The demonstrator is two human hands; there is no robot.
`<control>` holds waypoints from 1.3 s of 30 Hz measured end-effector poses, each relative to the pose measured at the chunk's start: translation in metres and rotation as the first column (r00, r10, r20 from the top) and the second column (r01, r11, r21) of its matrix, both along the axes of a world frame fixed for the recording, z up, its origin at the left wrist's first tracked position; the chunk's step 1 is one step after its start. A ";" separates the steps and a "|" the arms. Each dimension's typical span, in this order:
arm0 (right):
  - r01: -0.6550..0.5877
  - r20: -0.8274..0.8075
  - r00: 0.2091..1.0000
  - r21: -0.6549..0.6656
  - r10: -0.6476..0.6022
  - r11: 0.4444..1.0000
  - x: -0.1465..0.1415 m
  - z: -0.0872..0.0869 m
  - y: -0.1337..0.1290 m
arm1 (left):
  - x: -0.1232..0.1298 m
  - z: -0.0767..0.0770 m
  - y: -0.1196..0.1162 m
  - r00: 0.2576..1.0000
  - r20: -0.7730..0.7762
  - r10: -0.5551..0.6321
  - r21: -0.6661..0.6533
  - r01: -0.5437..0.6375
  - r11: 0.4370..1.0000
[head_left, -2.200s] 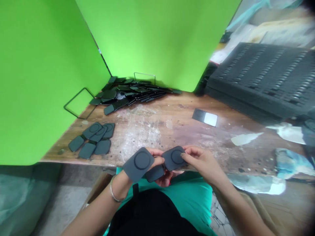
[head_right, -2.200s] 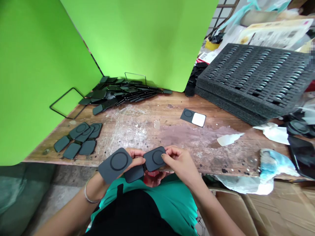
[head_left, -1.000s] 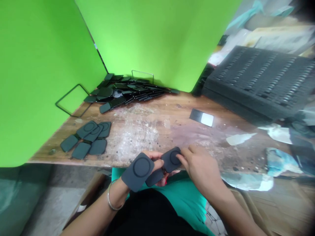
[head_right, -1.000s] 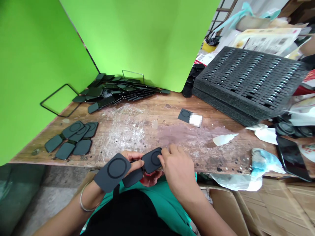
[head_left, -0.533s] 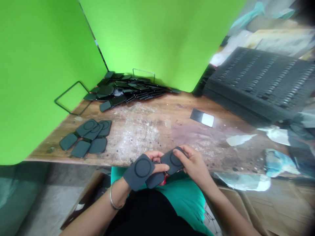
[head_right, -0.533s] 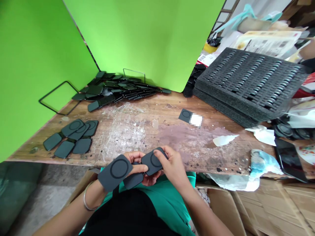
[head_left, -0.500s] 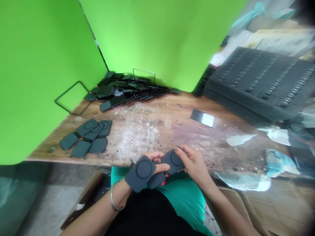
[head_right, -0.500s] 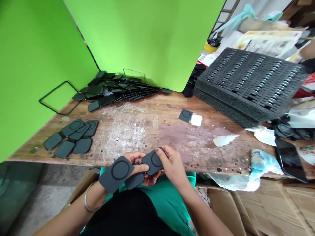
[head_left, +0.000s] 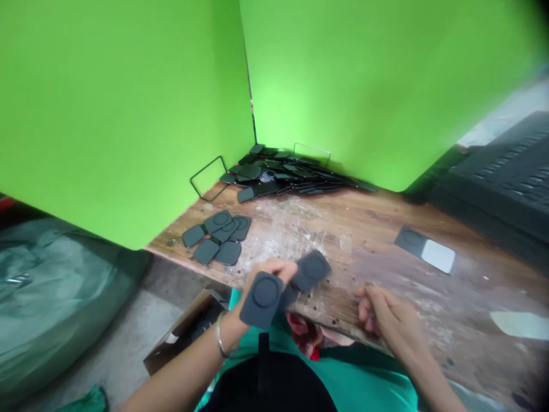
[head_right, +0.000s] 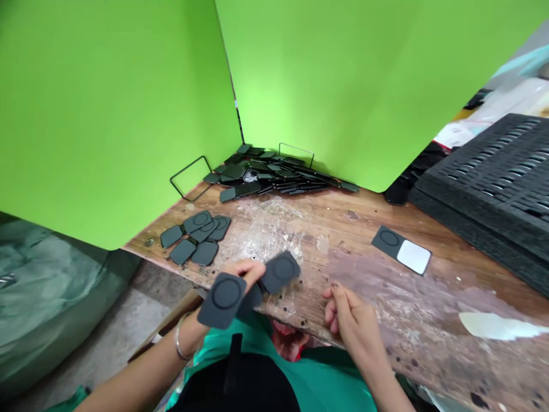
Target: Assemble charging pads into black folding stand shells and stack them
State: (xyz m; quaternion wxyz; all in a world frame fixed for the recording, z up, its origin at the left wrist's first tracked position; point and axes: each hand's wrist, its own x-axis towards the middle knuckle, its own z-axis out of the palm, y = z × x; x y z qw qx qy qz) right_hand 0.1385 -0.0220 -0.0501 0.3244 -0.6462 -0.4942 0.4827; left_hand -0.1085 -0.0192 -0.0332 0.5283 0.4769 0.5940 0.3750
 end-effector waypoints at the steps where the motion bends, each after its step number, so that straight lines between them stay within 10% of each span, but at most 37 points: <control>1: 0.001 0.013 1.000 0.024 -0.001 1.000 0.002 0.000 0.002 | -0.017 0.005 0.005 0.997 -0.044 0.061 0.045 -0.059 0.997; 6: -0.075 0.228 0.973 0.172 0.035 0.982 0.018 -0.004 0.014 | -0.109 0.016 0.029 0.703 -0.471 0.532 0.486 -0.297 0.822; 14: -0.050 0.620 0.759 0.358 -0.198 0.932 0.081 -0.017 0.075 | -0.158 0.003 0.043 0.440 -0.736 0.515 0.496 -0.167 0.852; 25: -0.017 0.761 0.578 0.372 -0.294 0.928 0.116 -0.030 0.155 | -0.011 -0.032 0.034 0.927 -0.358 0.114 0.313 0.004 0.950; 31: -0.090 0.786 0.556 0.380 -0.270 0.921 0.111 -0.029 0.153 | 0.029 -0.042 0.031 0.947 -0.319 -0.048 0.324 0.157 0.933; 39: -0.186 0.778 0.594 0.381 -0.205 0.906 0.103 -0.019 0.165 | 0.021 -0.049 0.033 0.899 -0.428 0.092 0.509 0.156 0.846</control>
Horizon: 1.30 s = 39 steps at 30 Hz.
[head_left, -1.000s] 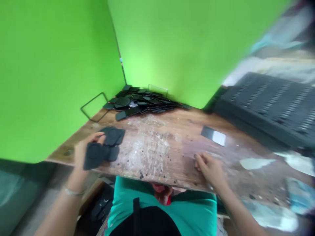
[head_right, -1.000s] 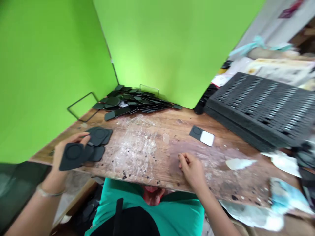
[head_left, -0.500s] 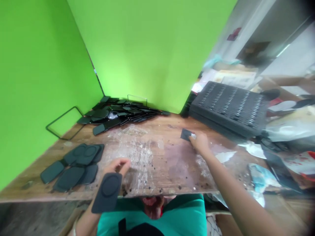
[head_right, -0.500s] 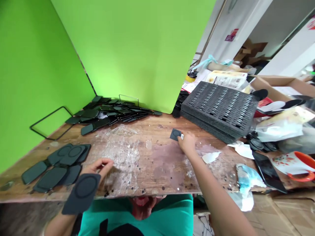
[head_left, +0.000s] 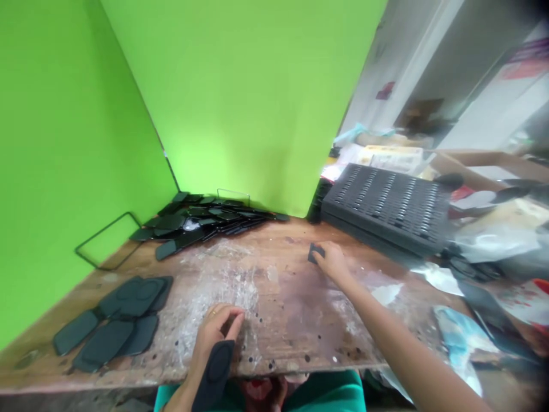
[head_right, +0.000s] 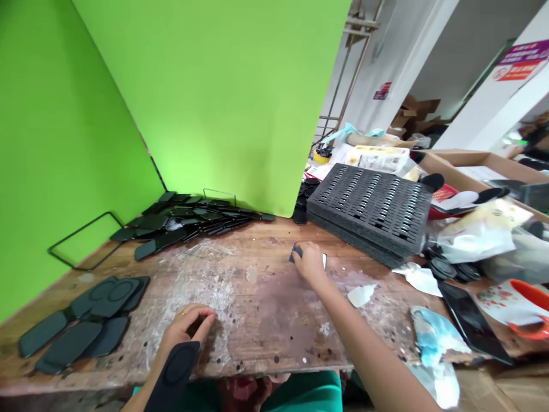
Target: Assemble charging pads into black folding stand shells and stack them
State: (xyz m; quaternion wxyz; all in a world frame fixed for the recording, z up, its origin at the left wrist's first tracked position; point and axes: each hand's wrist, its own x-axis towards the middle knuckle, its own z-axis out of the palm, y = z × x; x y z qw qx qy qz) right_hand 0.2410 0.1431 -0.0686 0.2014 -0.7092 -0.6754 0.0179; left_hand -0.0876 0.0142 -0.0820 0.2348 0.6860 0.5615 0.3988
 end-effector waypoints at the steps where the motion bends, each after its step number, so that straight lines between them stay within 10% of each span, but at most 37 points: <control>1: -0.033 -0.002 0.999 -0.003 0.033 0.999 -0.006 0.000 0.004 | -0.001 -0.001 -0.001 1.000 -0.001 0.002 0.008 -0.002 1.000; 14: -0.260 0.159 0.950 -0.068 0.268 0.963 -0.106 -0.014 0.083 | -0.002 -0.011 -0.002 0.999 0.039 -0.021 0.023 0.020 1.000; 25: -0.137 0.345 0.924 -0.109 0.166 0.985 -0.104 -0.001 0.128 | -0.001 -0.020 -0.003 0.983 0.168 0.072 0.081 -0.087 0.993; 31: -0.283 0.332 0.898 -0.070 0.290 0.956 -0.104 0.017 0.073 | -0.005 -0.012 -0.001 0.982 0.176 0.076 0.056 -0.087 0.995; 39: -0.579 0.289 0.777 -0.020 0.559 0.815 -0.146 0.009 -0.093 | -0.006 -0.015 -0.001 0.976 0.174 0.129 0.038 -0.138 0.990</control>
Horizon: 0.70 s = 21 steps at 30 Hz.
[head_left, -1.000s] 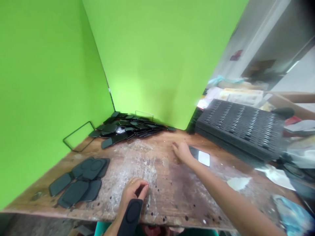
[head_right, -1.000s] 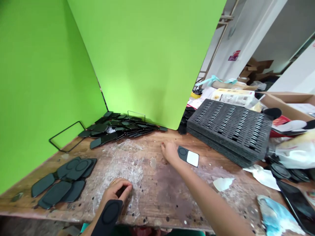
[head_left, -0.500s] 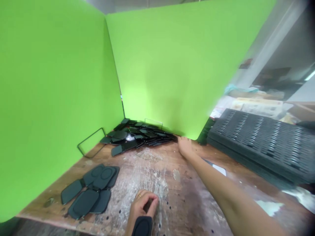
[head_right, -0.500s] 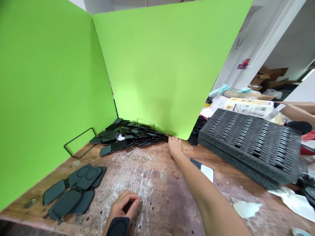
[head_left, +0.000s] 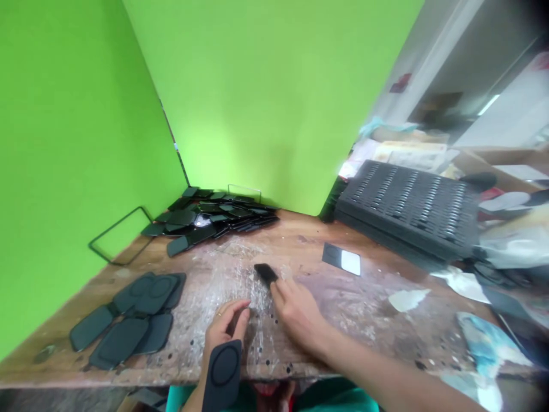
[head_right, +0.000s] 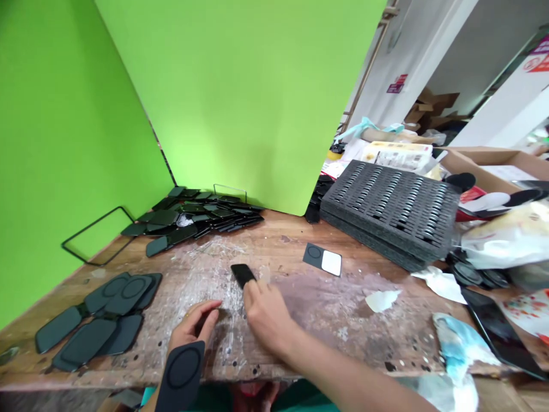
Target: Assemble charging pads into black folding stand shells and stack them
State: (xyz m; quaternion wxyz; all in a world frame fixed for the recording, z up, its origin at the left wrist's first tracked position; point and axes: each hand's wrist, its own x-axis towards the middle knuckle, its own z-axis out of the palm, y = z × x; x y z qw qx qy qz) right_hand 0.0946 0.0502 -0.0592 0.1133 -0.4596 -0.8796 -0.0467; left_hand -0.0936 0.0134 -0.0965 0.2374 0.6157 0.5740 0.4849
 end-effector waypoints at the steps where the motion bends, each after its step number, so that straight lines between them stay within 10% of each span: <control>1: -0.024 -0.016 1.000 -0.005 0.024 1.000 -0.005 -0.002 -0.016 | -0.001 -0.001 0.002 0.998 -0.044 -0.035 0.016 0.035 0.999; 9: -0.162 -0.369 0.930 -0.388 0.009 0.907 0.004 0.017 -0.046 | 0.005 -0.021 0.033 0.836 -0.503 -0.220 -0.031 0.236 0.971; 21: -0.171 -0.471 0.878 -0.131 0.091 0.976 0.012 -0.057 -0.066 | -0.002 -0.019 0.041 0.612 -0.580 -0.537 -0.339 0.418 0.843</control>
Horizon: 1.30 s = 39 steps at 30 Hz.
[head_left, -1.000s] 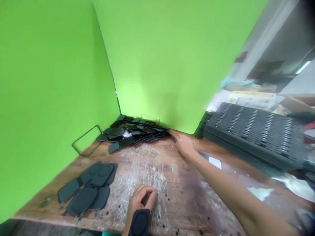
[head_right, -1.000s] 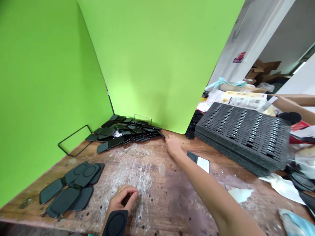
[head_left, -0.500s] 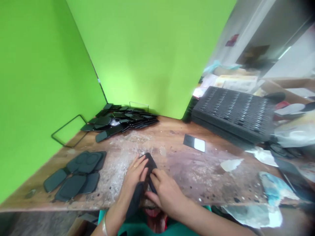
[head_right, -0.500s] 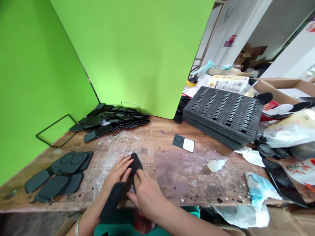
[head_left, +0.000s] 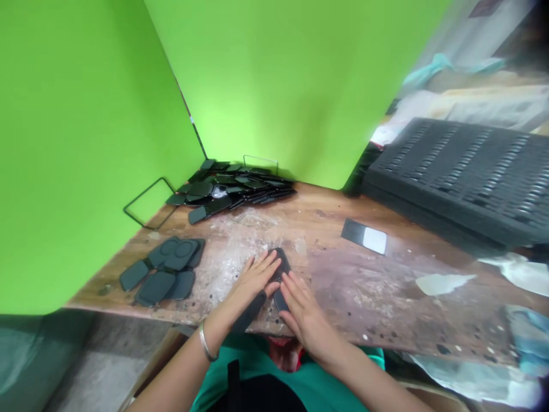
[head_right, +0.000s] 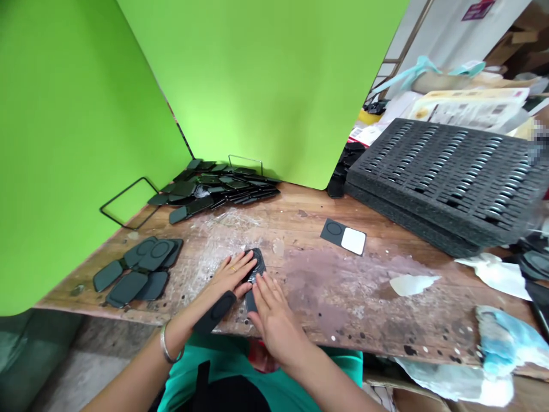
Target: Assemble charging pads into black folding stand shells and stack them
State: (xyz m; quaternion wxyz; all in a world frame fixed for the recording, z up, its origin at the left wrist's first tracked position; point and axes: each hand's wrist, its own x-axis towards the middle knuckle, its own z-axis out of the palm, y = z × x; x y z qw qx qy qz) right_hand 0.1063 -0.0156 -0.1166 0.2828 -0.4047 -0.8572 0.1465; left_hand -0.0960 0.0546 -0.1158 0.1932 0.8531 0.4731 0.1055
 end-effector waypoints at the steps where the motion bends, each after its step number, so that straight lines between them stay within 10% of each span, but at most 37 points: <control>1: 0.035 0.010 0.999 0.033 -0.035 0.999 -0.006 -0.003 -0.004 | 0.000 0.001 0.001 1.000 0.002 -0.013 -0.003 0.013 1.000; 8: 0.217 0.046 0.974 0.105 -0.223 0.970 -0.039 -0.011 -0.027 | -0.004 0.016 -0.002 0.997 0.052 -0.064 -0.051 0.066 0.997; 14: 0.166 0.038 0.985 0.024 -0.166 0.986 -0.025 0.028 -0.014 | -0.016 0.029 -0.022 0.960 0.265 -0.095 0.039 0.088 0.995; 20: 0.215 0.219 0.949 0.080 -0.227 0.973 -0.007 0.061 0.111 | -0.019 0.011 -0.040 0.934 0.345 0.088 0.185 -0.160 0.970; 29: 0.341 0.396 0.831 0.192 -0.391 0.920 -0.029 0.056 0.267 | -0.021 -0.012 -0.039 0.967 0.255 0.020 0.327 -0.106 0.939; 39: 0.248 0.349 0.888 0.188 -0.301 0.950 0.028 0.044 0.221 | -0.018 -0.009 -0.037 0.963 0.268 0.030 0.423 -0.146 0.894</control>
